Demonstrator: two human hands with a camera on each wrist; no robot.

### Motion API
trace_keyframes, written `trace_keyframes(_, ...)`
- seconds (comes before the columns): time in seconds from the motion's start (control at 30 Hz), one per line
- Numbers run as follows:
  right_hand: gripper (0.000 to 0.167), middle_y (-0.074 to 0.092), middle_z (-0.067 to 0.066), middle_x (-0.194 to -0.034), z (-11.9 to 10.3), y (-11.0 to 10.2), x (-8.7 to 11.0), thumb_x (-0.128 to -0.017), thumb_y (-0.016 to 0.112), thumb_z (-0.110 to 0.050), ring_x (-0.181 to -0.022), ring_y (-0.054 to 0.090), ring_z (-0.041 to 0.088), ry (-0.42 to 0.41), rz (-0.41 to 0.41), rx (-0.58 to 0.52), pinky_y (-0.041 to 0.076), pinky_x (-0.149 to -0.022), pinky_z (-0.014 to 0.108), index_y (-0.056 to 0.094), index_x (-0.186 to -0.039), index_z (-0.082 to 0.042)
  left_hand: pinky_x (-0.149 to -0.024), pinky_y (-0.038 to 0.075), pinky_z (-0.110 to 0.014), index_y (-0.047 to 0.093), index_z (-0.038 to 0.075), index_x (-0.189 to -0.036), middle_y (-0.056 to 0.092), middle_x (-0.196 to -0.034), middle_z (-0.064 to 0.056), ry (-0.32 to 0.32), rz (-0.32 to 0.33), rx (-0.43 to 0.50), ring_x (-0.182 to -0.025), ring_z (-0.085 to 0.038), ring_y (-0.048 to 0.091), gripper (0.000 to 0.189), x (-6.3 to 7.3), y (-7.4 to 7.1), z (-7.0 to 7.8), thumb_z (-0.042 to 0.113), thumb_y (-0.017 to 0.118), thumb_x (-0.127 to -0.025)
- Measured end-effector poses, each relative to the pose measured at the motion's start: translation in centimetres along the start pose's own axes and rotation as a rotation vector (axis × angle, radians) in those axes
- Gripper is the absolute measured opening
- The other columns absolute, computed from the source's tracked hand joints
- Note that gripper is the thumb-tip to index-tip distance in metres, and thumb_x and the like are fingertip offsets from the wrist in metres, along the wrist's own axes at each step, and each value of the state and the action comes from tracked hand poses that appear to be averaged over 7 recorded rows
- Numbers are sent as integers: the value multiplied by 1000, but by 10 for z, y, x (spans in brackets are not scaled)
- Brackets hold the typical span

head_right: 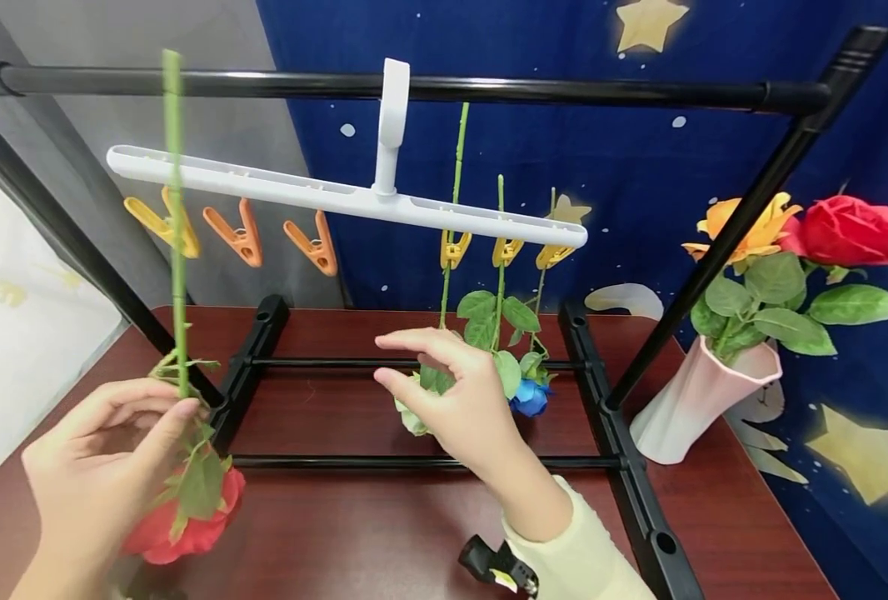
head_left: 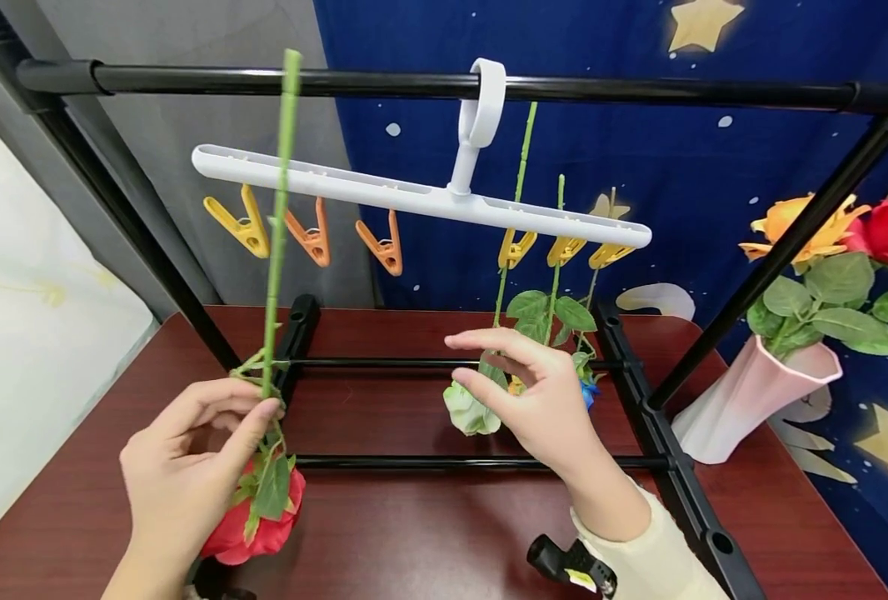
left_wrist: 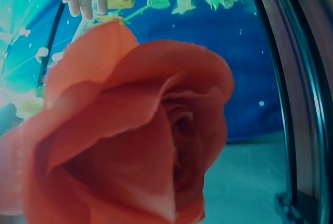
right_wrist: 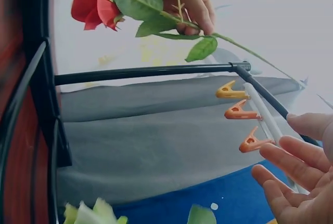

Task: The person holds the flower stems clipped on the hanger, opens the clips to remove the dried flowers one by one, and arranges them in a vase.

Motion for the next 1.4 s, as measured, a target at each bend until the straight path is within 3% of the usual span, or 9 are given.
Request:
trace_keyframes(0.2, 32, 72, 6, -115, 2, -8, 17, -84, 75, 3, -107, 66, 13, -53, -17, 26, 54, -90, 24, 73, -114, -7, -56, 44, -11, 72, 1, -91, 72, -78, 3, 26, -160, -85, -63, 1, 59, 16, -3, 17, 4, 5, 82, -79)
trace_keyframes(0.37, 35, 72, 9, -114, 0, -14, 26, -79, 76, 9, -111, 65, 14, -134, -14, 23, 53, -94, 23, 73, -112, -3, -57, 45, -13, 72, 10, -92, 69, -75, 5, 59, -268, -92, -60, 3, 56, 29, -6, 31, 7, -9, 82, -72)
trace_keyframes(0.5, 38, 73, 9, -112, 0, -15, 32, -76, 78, 10, -110, 65, 15, -259, 17, 59, 51, -96, 23, 74, -110, -6, -55, 45, -15, 69, 14, -91, 68, -74, 8, 38, -366, -60, -61, 4, 56, 38, -7, 41, 9, -15, 81, -69)
trace_keyframes(0.8, 18, 75, 8, -110, 2, -12, 44, -90, 74, -15, -112, 61, 21, -494, 124, 124, 47, -99, 25, 75, -106, -5, -54, 46, -16, 67, 21, -94, 69, -79, 9, -27, -569, 0, -66, 1, 60, 32, -7, 62, 12, -4, 80, -78)
trace_keyframes(0.97, 19, 75, 13, -106, -6, -12, 50, -89, 74, -11, -111, 61, 26, -654, 129, 99, 47, -101, 28, 74, -104, 1, -52, 48, -17, 67, 22, -95, 69, -81, 10, -49, -688, 63, -68, 0, 63, 23, -5, 74, 19, 3, 77, -85)
trace_keyframes(1.17, 14, 75, 18, -102, -13, -14, 50, -89, 73, -8, -107, 62, 34, -812, 144, 131, 50, -97, 34, 73, -93, 6, -55, 50, -19, 68, 18, -94, 70, -81, 9, -7, -777, 91, -70, 1, 63, 13, -7, 87, 25, 8, 74, -89)
trace_keyframes(1.3, 14, 75, 17, -102, -12, -15, 50, -90, 73, -8, -108, 62, 36, -837, 149, 185, 52, -94, 33, 72, -91, 6, -54, 48, -18, 68, 17, -93, 70, -78, 10, 12, -810, 75, -69, 3, 61, 9, -8, 95, 23, 10, 73, -90)
trace_keyframes(1.4, 15, 75, 17, -104, -10, -16, 49, -90, 72, -10, -113, 61, 34, -791, 141, 208, 50, -99, 32, 73, -94, 5, -53, 46, -17, 68, 18, -91, 70, -75, 11, 19, -827, 58, -67, 5, 59, 9, -8, 102, 21, 11, 74, -89)
Point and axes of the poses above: each hand's wrist, its own x-axis away from the middle knuckle, its own y-axis out of the palm, z = x × y, the point moved 2 cm from there along -x, towards the middle knuckle
